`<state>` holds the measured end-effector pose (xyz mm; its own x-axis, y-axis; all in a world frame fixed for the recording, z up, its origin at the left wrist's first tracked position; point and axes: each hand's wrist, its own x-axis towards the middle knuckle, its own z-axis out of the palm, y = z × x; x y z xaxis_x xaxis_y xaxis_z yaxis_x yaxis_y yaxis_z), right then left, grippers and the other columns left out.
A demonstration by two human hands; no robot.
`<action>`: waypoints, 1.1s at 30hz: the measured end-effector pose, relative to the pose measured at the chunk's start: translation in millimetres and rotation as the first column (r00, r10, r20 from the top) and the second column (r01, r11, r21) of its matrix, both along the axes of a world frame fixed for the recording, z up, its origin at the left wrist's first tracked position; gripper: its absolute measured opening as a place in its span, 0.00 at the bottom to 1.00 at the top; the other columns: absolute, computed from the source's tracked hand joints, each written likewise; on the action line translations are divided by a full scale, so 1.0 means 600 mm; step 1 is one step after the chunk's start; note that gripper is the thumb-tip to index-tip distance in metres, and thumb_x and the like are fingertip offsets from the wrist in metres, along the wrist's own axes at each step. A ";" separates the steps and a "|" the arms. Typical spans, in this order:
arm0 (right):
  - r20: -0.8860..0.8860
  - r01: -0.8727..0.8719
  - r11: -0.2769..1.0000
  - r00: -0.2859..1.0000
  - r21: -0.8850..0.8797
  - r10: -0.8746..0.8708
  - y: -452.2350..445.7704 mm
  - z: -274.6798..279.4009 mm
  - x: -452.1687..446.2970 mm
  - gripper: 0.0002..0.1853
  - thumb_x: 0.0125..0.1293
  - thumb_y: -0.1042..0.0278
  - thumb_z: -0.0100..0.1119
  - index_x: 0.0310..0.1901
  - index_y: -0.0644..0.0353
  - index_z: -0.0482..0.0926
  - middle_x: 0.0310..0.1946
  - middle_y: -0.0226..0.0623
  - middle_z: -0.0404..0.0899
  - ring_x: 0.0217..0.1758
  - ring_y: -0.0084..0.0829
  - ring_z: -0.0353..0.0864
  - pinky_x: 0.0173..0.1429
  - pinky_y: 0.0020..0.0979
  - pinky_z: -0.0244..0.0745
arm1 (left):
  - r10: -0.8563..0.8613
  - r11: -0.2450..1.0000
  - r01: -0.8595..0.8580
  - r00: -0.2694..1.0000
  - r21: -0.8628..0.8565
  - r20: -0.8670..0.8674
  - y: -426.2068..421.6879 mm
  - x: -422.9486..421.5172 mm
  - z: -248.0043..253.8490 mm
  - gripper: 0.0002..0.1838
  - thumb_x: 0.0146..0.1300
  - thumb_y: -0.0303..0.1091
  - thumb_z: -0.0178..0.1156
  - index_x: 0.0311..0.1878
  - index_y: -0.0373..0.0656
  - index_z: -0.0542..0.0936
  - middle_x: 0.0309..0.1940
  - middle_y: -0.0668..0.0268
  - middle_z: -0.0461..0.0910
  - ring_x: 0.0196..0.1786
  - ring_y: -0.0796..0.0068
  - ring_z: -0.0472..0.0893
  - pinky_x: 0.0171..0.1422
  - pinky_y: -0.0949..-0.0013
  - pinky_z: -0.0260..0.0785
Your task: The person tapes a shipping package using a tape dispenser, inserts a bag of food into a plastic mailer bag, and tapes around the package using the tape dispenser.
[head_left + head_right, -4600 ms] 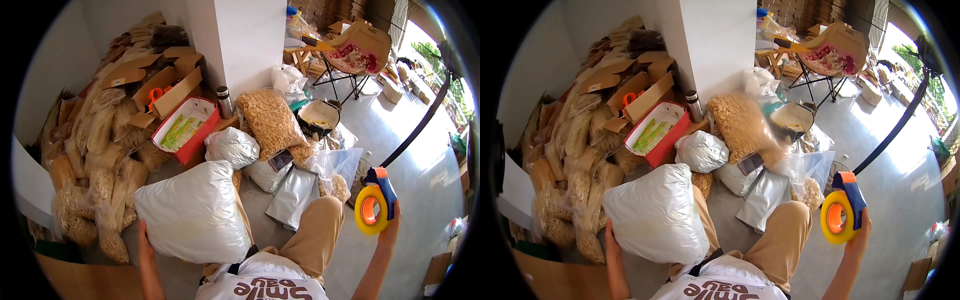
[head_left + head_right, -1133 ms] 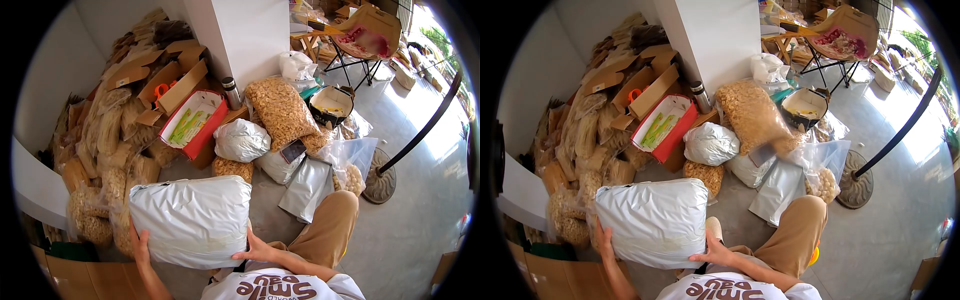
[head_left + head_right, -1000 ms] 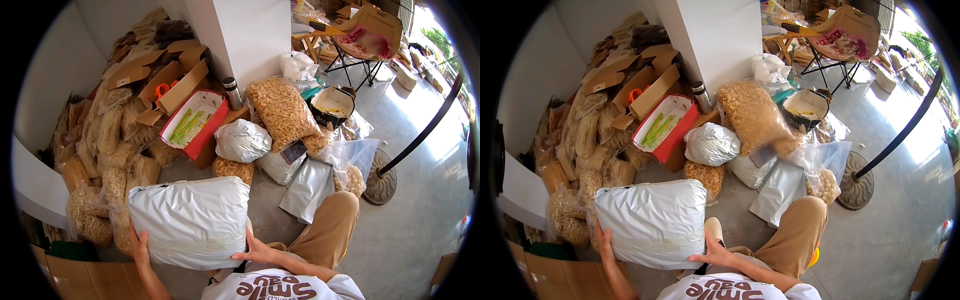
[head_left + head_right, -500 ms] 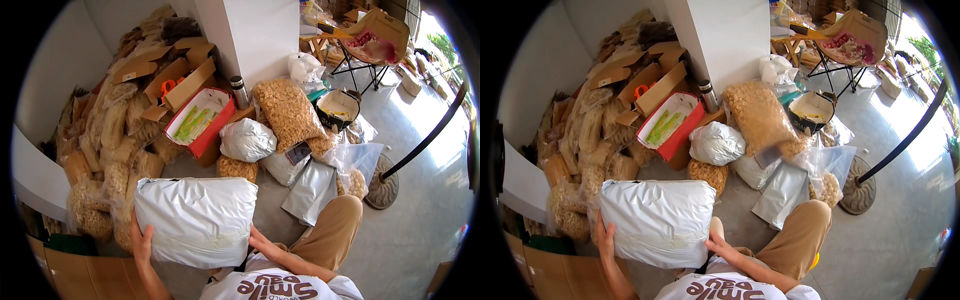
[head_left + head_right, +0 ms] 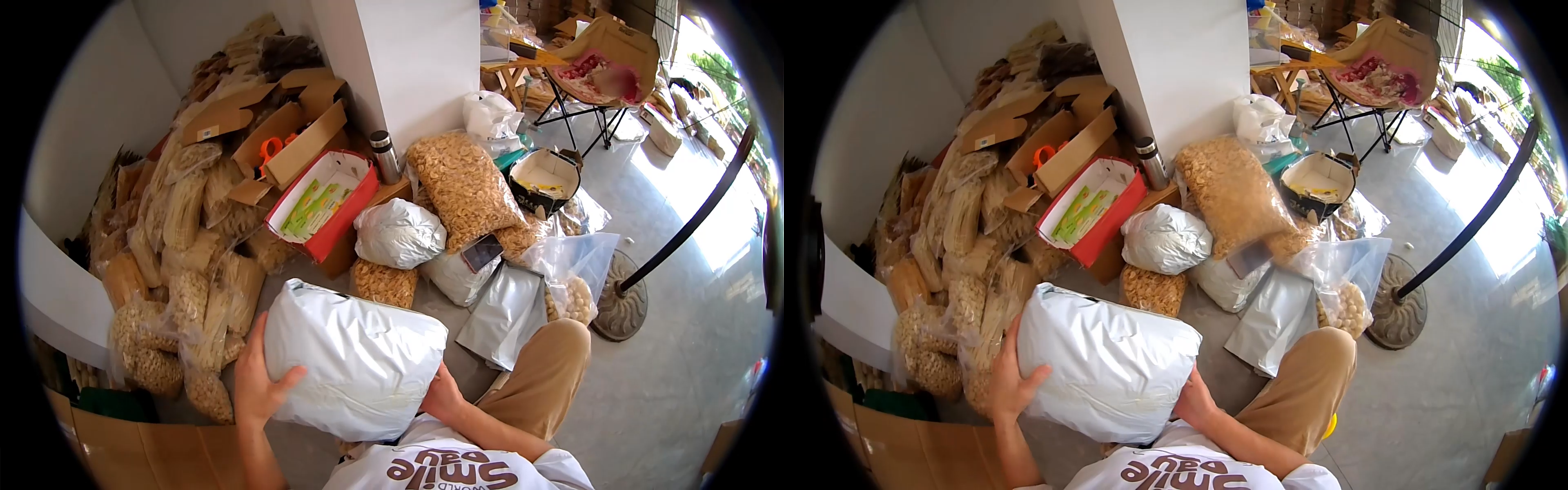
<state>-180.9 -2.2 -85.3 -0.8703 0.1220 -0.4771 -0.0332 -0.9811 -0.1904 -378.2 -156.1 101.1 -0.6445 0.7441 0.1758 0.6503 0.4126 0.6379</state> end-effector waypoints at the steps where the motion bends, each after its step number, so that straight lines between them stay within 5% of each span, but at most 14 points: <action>1: 0.000 0.008 1.000 1.000 0.003 -0.008 0.000 -0.003 0.002 0.38 0.63 0.32 0.28 0.67 0.51 0.52 0.68 0.33 0.53 0.69 0.38 0.51 0.70 0.43 0.44 | -0.034 0.998 0.027 0.994 -0.065 -0.101 0.013 0.006 -0.001 0.50 0.43 0.56 0.65 0.62 0.31 0.59 0.55 0.43 0.68 0.57 0.49 0.69 0.61 0.60 0.60; 2: -0.009 0.067 0.996 0.998 -0.056 -0.068 0.000 -0.011 0.004 0.36 0.64 0.35 0.31 0.66 0.51 0.55 0.67 0.34 0.54 0.69 0.39 0.53 0.70 0.44 0.46 | -0.075 0.990 0.050 0.977 -0.129 -0.200 0.028 0.011 -0.001 0.50 0.42 0.56 0.66 0.62 0.30 0.59 0.54 0.43 0.68 0.56 0.48 0.70 0.61 0.59 0.60; 12: -0.100 0.258 0.931 0.952 -0.258 -0.291 0.004 -0.056 0.036 0.32 0.63 0.42 0.34 0.64 0.52 0.60 0.64 0.40 0.59 0.66 0.43 0.58 0.69 0.49 0.49 | -0.278 0.920 0.230 0.953 -0.317 -0.117 0.164 0.040 -0.011 0.47 0.46 0.56 0.64 0.61 0.29 0.60 0.54 0.43 0.68 0.56 0.48 0.70 0.60 0.59 0.62; 20: -0.125 0.407 0.897 0.894 -0.172 -0.429 0.064 -0.073 0.028 0.34 0.61 0.38 0.35 0.64 0.50 0.59 0.65 0.38 0.58 0.66 0.43 0.58 0.69 0.49 0.48 | -0.382 0.917 0.360 0.916 -0.171 -0.125 0.231 0.005 -0.044 0.46 0.46 0.55 0.64 0.61 0.30 0.61 0.53 0.44 0.70 0.55 0.48 0.71 0.60 0.61 0.63; 23: -0.046 0.501 0.865 0.865 0.025 -0.500 0.121 -0.115 0.006 0.33 0.64 0.38 0.31 0.64 0.51 0.60 0.65 0.35 0.59 0.67 0.41 0.57 0.69 0.48 0.48 | -0.395 0.918 0.394 0.919 -0.041 -0.012 0.277 -0.047 -0.149 0.44 0.47 0.53 0.64 0.63 0.37 0.60 0.59 0.47 0.65 0.62 0.52 0.65 0.65 0.54 0.56; 24: -0.036 0.500 0.860 0.866 0.102 -0.499 0.148 -0.146 -0.002 0.33 0.64 0.38 0.30 0.64 0.51 0.59 0.65 0.36 0.58 0.67 0.40 0.56 0.70 0.48 0.47 | -0.371 0.926 0.357 0.921 -0.123 -0.118 0.288 -0.060 -0.204 0.45 0.47 0.53 0.64 0.65 0.42 0.58 0.62 0.50 0.61 0.65 0.53 0.61 0.67 0.49 0.49; 25: -0.044 0.472 0.876 0.882 0.105 -0.470 0.176 -0.229 0.004 0.34 0.64 0.41 0.36 0.68 0.50 0.50 0.69 0.38 0.49 0.71 0.43 0.46 0.70 0.50 0.42 | -0.352 0.930 0.310 0.907 -0.200 -0.231 0.294 -0.070 -0.244 0.45 0.47 0.52 0.63 0.67 0.47 0.55 0.65 0.52 0.56 0.68 0.54 0.56 0.69 0.44 0.43; 26: -0.053 0.469 0.877 0.883 0.104 -0.466 0.186 -0.216 0.003 0.34 0.64 0.41 0.36 0.68 0.50 0.50 0.69 0.38 0.49 0.71 0.43 0.46 0.70 0.50 0.42 | -0.368 0.882 0.315 0.925 -0.350 -0.093 0.292 -0.063 -0.270 0.47 0.48 0.51 0.63 0.69 0.54 0.50 0.69 0.57 0.49 0.71 0.56 0.49 0.69 0.38 0.33; 28: 0.349 0.119 0.946 0.909 0.303 -0.226 0.197 -0.178 0.009 0.37 0.65 0.42 0.39 0.69 0.48 0.39 0.71 0.36 0.35 0.73 0.48 0.34 0.69 0.55 0.39 | -0.383 0.803 0.385 0.918 -0.454 0.101 0.280 -0.046 -0.346 0.52 0.47 0.51 0.64 0.70 0.51 0.43 0.69 0.50 0.45 0.70 0.49 0.47 0.68 0.41 0.43; 29: 0.269 0.052 0.956 0.954 0.290 -0.134 0.204 -0.220 0.015 0.42 0.63 0.44 0.45 0.69 0.44 0.32 0.71 0.35 0.28 0.72 0.52 0.26 0.67 0.58 0.38 | -0.391 0.782 0.447 0.894 -0.435 0.217 0.269 -0.045 -0.416 0.54 0.45 0.51 0.65 0.70 0.51 0.41 0.69 0.49 0.42 0.70 0.47 0.47 0.68 0.43 0.44; 31: 0.371 0.003 0.948 0.920 0.319 -0.128 0.182 -0.214 0.001 0.43 0.62 0.44 0.47 0.69 0.43 0.32 0.71 0.35 0.29 0.72 0.51 0.27 0.67 0.57 0.39 | -0.396 0.760 0.515 0.851 -0.397 0.345 0.263 -0.022 -0.461 0.57 0.44 0.50 0.66 0.70 0.51 0.38 0.69 0.48 0.40 0.70 0.44 0.46 0.68 0.44 0.46; 33: 0.463 -0.064 0.918 0.876 0.391 -0.136 0.172 -0.216 0.000 0.44 0.60 0.46 0.51 0.69 0.41 0.34 0.71 0.33 0.29 0.73 0.48 0.32 0.68 0.53 0.42 | -0.355 0.710 0.424 0.905 -0.562 0.233 0.255 0.008 -0.447 0.61 0.41 0.49 0.69 0.70 0.51 0.34 0.70 0.48 0.36 0.69 0.41 0.45 0.69 0.48 0.47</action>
